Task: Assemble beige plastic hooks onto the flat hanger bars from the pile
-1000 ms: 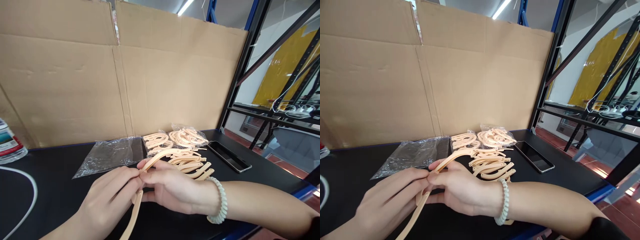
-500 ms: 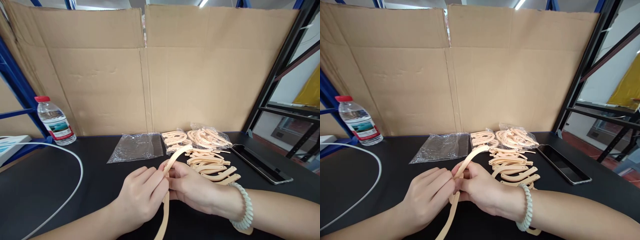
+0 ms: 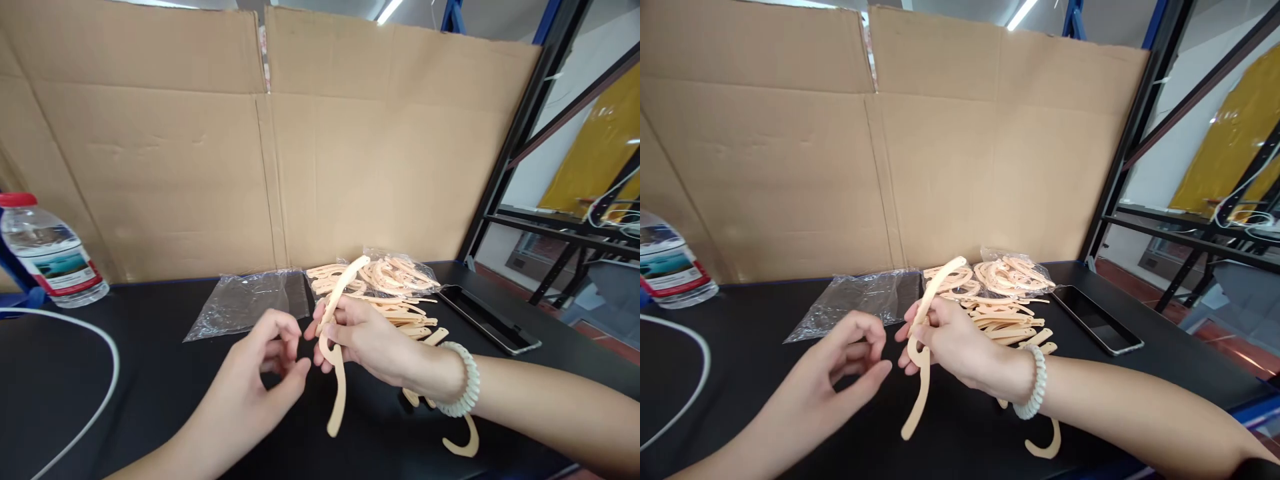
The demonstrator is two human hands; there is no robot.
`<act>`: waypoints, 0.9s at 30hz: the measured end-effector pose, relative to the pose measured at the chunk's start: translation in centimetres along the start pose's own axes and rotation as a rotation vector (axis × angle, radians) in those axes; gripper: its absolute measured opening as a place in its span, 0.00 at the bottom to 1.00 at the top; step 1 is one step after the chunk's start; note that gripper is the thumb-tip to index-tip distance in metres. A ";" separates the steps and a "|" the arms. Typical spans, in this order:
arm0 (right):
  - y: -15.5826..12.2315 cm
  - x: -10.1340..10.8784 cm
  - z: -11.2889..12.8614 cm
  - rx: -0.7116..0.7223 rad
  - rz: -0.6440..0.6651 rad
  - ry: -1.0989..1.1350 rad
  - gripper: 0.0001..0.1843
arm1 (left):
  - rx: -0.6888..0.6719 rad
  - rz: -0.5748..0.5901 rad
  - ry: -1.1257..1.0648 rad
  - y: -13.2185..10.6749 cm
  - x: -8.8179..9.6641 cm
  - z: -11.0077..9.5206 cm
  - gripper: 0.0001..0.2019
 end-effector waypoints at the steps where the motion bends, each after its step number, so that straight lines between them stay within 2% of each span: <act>1: -0.2 0.1 0.4 0.017 0.043 -0.099 0.05 | 0.084 0.014 -0.134 0.2 0.0 0.4 0.09; 4: -1.4 -0.7 1.5 0.114 0.276 -0.571 0.10 | 0.249 0.077 -0.389 0.5 -1.1 1.3 0.18; 6: -2.4 -1.4 1.9 0.180 0.426 -0.887 0.19 | 0.310 0.089 -0.436 0.3 -2.0 1.8 0.17; 8: -3.2 -1.8 2.3 0.232 0.469 -1.105 0.30 | 0.325 0.058 -0.435 0.0 -2.5 2.1 0.13; 10: -3.6 -1.9 2.4 0.258 0.445 -1.237 0.34 | 0.311 0.001 -0.418 -0.3 -2.4 2.1 0.11; 15: -3.8 -1.4 2.3 0.323 0.337 -1.333 0.25 | 0.256 -0.092 -0.406 -0.5 -1.4 1.7 0.11; 20: -3.2 0.2 2.5 0.323 0.223 -1.333 0.06 | 0.309 -0.179 -0.454 -0.8 -0.8 2.5 0.07; 24: -3.2 1.2 2.7 0.347 0.135 -1.238 0.10 | 0.374 -0.166 -0.496 -1.2 -1.0 2.9 0.08; 27: -3.6 1.3 2.6 0.399 0.118 -1.282 0.13 | 0.413 -0.168 -0.553 -1.4 -1.0 2.9 0.08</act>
Point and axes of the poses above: each hand's wrist, its own y-axis towards the middle knuckle, its own x-axis out of the back of the hand, z = x × y, the point moved 5 cm from there along y, towards the middle knuckle, and after that the axes turned 9 degrees about x, right-handed, at the moved point
